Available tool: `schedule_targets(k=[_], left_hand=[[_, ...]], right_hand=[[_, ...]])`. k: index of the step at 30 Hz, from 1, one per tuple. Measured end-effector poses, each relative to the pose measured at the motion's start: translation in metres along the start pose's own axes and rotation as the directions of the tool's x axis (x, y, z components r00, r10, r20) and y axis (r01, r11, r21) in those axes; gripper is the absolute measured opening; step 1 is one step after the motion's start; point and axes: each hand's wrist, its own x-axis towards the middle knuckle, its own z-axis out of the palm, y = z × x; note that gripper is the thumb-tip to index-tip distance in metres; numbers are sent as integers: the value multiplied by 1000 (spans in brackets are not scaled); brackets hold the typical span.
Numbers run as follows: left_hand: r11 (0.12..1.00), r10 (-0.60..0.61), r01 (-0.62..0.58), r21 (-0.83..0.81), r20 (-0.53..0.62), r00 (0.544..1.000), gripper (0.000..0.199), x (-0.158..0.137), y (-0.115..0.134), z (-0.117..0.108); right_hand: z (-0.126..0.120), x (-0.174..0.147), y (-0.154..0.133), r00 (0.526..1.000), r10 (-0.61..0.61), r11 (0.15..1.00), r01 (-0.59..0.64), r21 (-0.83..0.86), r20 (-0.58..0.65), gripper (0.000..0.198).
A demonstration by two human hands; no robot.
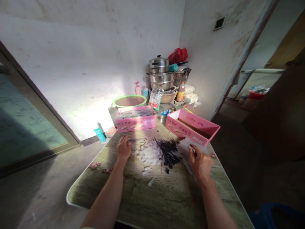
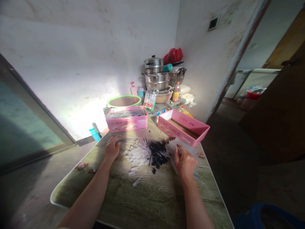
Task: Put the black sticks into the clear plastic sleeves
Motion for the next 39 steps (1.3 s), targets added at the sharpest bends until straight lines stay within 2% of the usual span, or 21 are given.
schedule_targets(k=[5,8,14,16,18,19,21,23,24,27,29,32,35,39], left_hand=[[977,28,-45,207,88,996,41,-2,-6,6],[969,44,-65,239,94,995,34,-5,-4,0],[971,-36,15,239,85,996,14,-8,3,-15],[991,-29,20,135,65,997,11,-8,8,-17],[996,2,5,-93,76,997,11,-9,14,-16],[971,21,3,-240,97,995,12,-10,18,-14],[865,71,22,-500,167,983,14,-14,28,-9],[771,132,52,-634,240,962,13,-20,40,-4],[755,163,56,-653,270,949,12,-23,46,-3],[767,236,28,-641,323,917,11,-32,61,-2],[773,268,2,-634,330,905,11,-35,68,-6],[780,257,6,-626,330,909,11,-35,74,-12],[790,237,25,-613,342,909,12,-34,77,-15],[804,271,-4,-595,360,893,14,-35,77,-16]], right_hand=[[6,-10,-19,989,-97,990,85,109,107,38],[5,-12,-23,985,-113,985,94,143,130,38],[6,-13,-21,988,-82,983,59,175,129,39],[7,-13,-22,988,-67,977,36,211,140,39],[6,-14,-26,983,-58,956,4,295,176,39],[6,-14,-29,978,-58,935,-18,355,202,39],[5,-15,-36,961,-58,868,-85,490,269,40],[5,-16,-42,927,-56,765,-199,613,371,41],[7,-17,-45,898,-54,700,-277,658,436,43],[13,-20,-50,773,-46,490,-534,689,633,49],[17,-21,-50,698,-46,388,-647,657,715,51],[19,-22,-49,645,-53,322,-711,625,762,51],[17,-22,-49,619,-75,306,-732,609,782,51],[15,-22,-51,596,-97,285,-751,596,797,50]])
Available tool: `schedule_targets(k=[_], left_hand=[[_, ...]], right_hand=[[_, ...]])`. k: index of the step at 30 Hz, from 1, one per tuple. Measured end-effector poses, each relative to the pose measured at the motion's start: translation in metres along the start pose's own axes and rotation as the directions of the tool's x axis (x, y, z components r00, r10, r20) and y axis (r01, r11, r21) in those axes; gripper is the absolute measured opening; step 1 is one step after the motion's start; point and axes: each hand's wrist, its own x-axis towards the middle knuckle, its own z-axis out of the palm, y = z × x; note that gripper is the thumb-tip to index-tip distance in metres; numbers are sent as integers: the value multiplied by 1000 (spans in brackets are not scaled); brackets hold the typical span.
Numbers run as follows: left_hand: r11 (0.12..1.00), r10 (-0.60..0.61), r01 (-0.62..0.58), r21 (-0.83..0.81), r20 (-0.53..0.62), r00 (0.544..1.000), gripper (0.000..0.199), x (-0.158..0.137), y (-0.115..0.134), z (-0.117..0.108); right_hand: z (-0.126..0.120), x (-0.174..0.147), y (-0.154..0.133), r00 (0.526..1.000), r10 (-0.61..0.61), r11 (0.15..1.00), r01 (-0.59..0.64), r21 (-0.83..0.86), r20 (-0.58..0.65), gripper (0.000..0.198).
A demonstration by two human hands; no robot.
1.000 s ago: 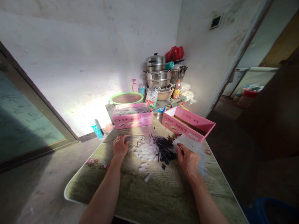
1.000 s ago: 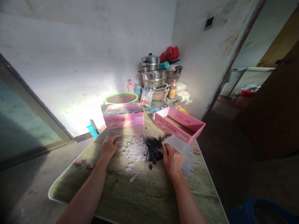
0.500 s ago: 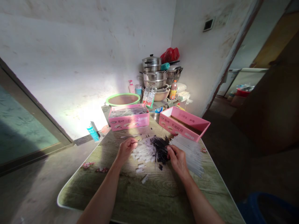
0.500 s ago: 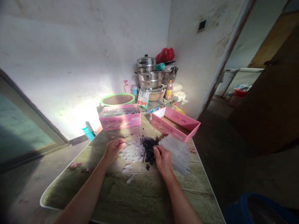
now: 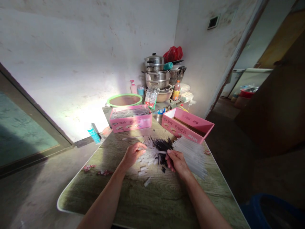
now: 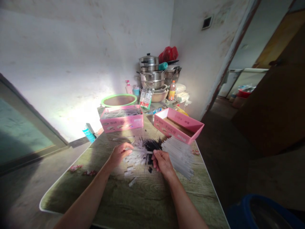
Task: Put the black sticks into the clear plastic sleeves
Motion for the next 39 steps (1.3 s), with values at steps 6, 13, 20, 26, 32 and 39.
schedule_targets(k=[6,13,20,26,32,39], left_hand=[[1000,-27,27,3,38,999,15,0,-6,2],[997,-45,46,-57,18,999,15,1,-8,1],[995,-56,56,-77,-2,998,13,0,-2,0],[996,-46,46,-76,3,999,12,1,-9,0],[995,-54,52,-91,-21,998,10,2,-11,-2],[996,-64,63,-66,-3,998,10,2,-16,-1]], right_hand=[[0,-1,-1,999,-1,999,-1,47,38,45],[-3,-5,-7,990,49,994,-62,92,134,33],[-2,-4,-8,985,85,994,-94,54,152,44],[-4,-4,-7,988,73,995,-81,57,133,36],[-5,-3,-5,981,110,993,-114,17,158,43],[-3,-3,-6,981,119,992,-123,17,153,44]])
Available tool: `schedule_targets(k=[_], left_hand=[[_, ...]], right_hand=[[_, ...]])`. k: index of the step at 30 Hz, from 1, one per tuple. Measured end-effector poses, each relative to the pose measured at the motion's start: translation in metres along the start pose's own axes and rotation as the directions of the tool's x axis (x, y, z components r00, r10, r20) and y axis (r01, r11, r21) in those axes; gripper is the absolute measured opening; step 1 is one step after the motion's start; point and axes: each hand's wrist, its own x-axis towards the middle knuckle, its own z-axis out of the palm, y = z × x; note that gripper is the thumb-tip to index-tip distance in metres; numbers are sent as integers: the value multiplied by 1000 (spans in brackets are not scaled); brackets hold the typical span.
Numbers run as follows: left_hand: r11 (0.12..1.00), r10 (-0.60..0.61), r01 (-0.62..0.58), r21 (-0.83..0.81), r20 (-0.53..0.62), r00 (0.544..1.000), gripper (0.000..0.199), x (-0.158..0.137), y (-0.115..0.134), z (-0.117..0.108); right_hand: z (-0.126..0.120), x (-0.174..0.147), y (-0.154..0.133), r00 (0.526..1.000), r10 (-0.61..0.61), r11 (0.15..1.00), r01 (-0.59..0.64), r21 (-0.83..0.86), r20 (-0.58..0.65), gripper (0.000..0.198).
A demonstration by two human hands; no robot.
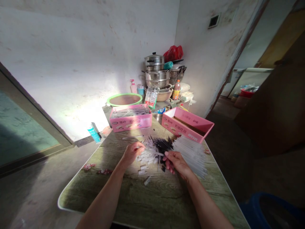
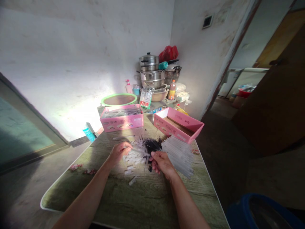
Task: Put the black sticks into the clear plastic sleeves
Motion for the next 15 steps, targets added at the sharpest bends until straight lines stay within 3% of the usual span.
schedule_targets(k=[6,12,15], left_hand=[[1000,12,-12,4,25,1000,10,-1,-2,1],[1000,-6,6,-18,12,1000,9,-1,1,0],[1000,-4,4,-23,14,1000,10,-1,2,0]], right_hand=[[0,0,2,1000,-21,1000,21,4,-18,40],[2,0,2,999,29,1000,-29,11,31,50],[1,0,2,1000,5,1000,-5,-3,19,41]])
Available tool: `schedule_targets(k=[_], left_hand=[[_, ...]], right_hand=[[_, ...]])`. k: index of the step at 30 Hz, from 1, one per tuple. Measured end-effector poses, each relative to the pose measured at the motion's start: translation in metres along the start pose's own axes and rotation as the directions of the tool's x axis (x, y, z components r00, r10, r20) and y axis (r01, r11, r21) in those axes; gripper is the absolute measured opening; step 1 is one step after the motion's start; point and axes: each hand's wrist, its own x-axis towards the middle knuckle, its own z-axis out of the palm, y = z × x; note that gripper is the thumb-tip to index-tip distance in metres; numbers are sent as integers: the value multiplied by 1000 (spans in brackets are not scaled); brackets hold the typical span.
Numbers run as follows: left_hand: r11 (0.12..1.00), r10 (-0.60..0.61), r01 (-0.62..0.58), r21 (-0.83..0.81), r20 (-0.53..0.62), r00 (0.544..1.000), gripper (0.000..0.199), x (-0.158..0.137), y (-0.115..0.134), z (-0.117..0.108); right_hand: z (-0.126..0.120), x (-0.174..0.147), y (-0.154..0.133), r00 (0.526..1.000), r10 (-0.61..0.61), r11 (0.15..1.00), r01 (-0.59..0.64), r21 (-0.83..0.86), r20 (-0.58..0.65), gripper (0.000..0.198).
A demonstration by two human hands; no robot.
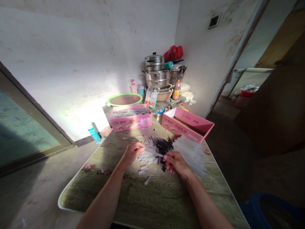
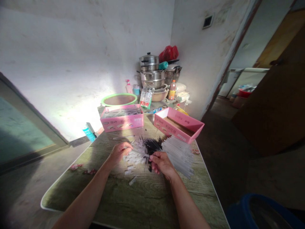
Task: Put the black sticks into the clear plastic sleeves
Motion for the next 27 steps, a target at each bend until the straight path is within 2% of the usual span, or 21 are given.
schedule_targets(k=[3,8,11,13,16,19,22,24,27], left_hand=[[1000,-12,12,-14,-13,1000,9,0,0,0],[999,-34,33,-26,-34,999,11,1,4,-2],[998,-46,42,-46,-98,994,14,2,6,-8],[997,-48,36,-72,-164,985,16,3,5,-12],[996,-51,34,-81,-217,975,20,4,2,-15],[997,-51,38,-67,-201,978,18,4,-2,-14],[997,-50,39,-64,-175,983,15,4,-7,-11],[998,-48,39,-57,-163,986,14,4,-9,-10],[998,-50,44,-43,-139,989,13,4,-6,-8]], right_hand=[[-1,1,1,999,-21,999,23,32,-48,39],[-3,1,-1,999,-24,999,24,31,-27,36],[-5,2,-3,988,-70,997,71,5,-138,35],[-8,3,-3,963,-120,993,116,-32,-243,34],[-10,5,0,909,-242,959,171,-226,-339,30],[-8,8,4,856,-422,818,216,-534,-300,26],[-4,8,6,845,-480,705,212,-677,-236,26],[-3,8,6,847,-479,702,211,-680,-231,30],[-2,5,4,846,-475,750,246,-613,-242,37]])
